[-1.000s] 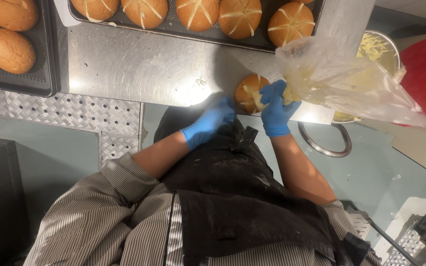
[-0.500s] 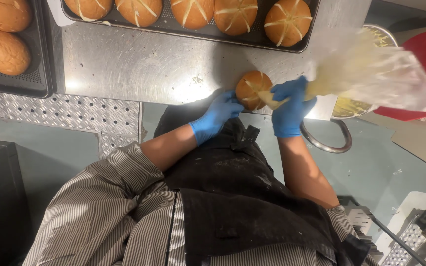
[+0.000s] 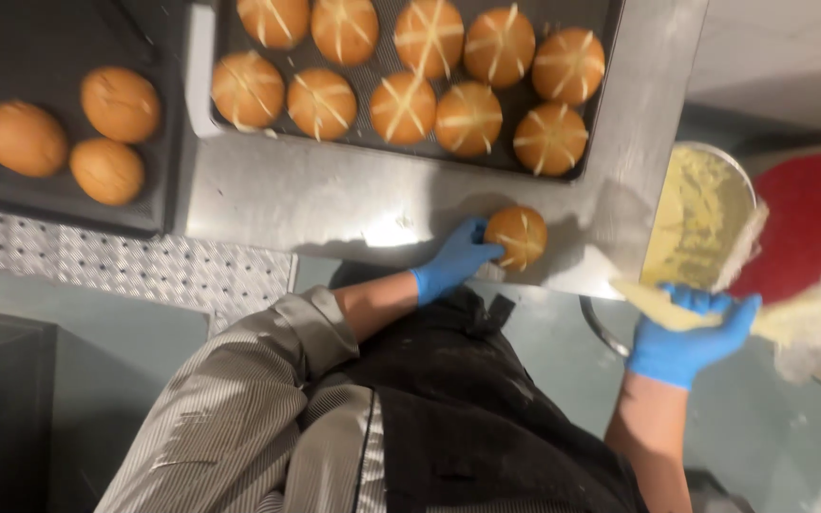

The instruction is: Fill pre-cut buns with cream using a piping bag.

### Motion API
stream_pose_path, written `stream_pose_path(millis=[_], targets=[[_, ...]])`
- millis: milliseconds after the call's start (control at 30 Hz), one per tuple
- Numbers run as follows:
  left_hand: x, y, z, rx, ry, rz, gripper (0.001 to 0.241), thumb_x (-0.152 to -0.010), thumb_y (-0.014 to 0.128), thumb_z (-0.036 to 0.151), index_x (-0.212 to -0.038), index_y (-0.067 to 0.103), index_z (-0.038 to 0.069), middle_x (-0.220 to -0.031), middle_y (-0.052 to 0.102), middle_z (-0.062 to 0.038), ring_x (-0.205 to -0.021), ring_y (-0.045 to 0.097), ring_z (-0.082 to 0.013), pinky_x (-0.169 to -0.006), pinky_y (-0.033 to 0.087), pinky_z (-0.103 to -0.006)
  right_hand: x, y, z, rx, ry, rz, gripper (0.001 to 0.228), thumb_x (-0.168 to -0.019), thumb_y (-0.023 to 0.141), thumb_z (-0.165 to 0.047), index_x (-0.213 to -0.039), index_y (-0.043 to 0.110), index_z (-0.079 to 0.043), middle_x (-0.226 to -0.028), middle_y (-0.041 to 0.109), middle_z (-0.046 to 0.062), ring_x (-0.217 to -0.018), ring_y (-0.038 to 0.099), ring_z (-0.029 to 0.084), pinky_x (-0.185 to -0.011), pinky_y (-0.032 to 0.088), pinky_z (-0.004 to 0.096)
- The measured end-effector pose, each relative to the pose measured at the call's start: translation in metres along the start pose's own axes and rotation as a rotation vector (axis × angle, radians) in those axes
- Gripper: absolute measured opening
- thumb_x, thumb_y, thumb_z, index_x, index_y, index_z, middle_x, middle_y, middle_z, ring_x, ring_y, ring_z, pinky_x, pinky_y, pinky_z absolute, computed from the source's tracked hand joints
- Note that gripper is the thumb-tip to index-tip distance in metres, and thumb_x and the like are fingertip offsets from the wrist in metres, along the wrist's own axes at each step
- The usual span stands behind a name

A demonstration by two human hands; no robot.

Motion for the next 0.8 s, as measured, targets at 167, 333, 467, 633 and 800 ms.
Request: stream_pose_path(millis=[167,333,467,633,800], targets=[[0.000,-0.024,0.075,0.403,-0.359,-0.153,0.044,-0.087,0.068,0.010,-0.130,0.059,0.002,-0.122,0.067,-0.013,-0.107,0.068,-0.0246,-0.088,0.059,-0.0366,0.013,-0.063,-0.010,-0.095,-0.040,0.131,0.054,-0.117,0.052,-0.046,-0.075,0.040,-0.015,-0.073,0.039,-0.001,-0.067,0.039,0.017,-0.070,0.039,0.033],[-0.096,-0.130,0.173,0.484,-0.199,-0.094,0.034,-0.087,0.063,0.005,-0.120,0.058,0.011,-0.120,0.067,-0.009,-0.109,0.069,-0.0237,-0.089,0.060,-0.0404,0.022,-0.092,-0.010,-0.135,-0.022,0.152,0.053,-0.115,0.045,-0.049,-0.076,0.043,-0.013,-0.076,0.047,0.001,-0.069,0.041,0.020,-0.083,0.045,0.038],[-0.210,-0.212,0.250,0.371,-0.061,0.037,0.023,-0.085,0.063,0.009,-0.108,0.061,0.009,-0.109,0.068,-0.009,-0.101,0.071,-0.0244,-0.081,0.065,-0.0401,0.028,-0.084,-0.007,-0.087,-0.081,0.169,0.052,-0.114,0.042,-0.049,-0.076,0.045,-0.013,-0.078,0.048,0.001,-0.070,0.042,0.020,-0.084,0.043,0.038],[-0.321,-0.267,0.261,-0.072,-0.165,0.089,0.029,-0.075,0.067,0.015,-0.104,0.065,0.014,-0.107,0.068,-0.008,-0.101,0.070,-0.0283,-0.081,0.064,-0.0502,0.036,-0.060,-0.002,-0.030,-0.137,0.223,0.052,-0.115,0.043,-0.048,-0.075,0.044,-0.014,-0.073,0.041,-0.001,-0.067,0.038,0.018,-0.086,0.044,0.039],[-0.397,-0.277,0.276,-0.856,-0.017,0.017,0.030,-0.079,0.070,0.023,-0.106,0.072,0.011,-0.114,0.070,-0.015,-0.109,0.067,-0.0352,-0.090,0.056,-0.0519,0.055,-0.046,0.000,-0.046,-0.145,0.265,0.055,-0.117,0.044,-0.048,-0.073,0.041,-0.015,-0.073,0.038,-0.001,-0.068,0.036,0.017,-0.089,0.043,0.037]])
Point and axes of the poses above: each hand's wrist, its own x-axis away from the middle knuckle, its own y-axis out of the palm, z = x × y, the point moved 7 cm from there along -x, towards the middle knuckle
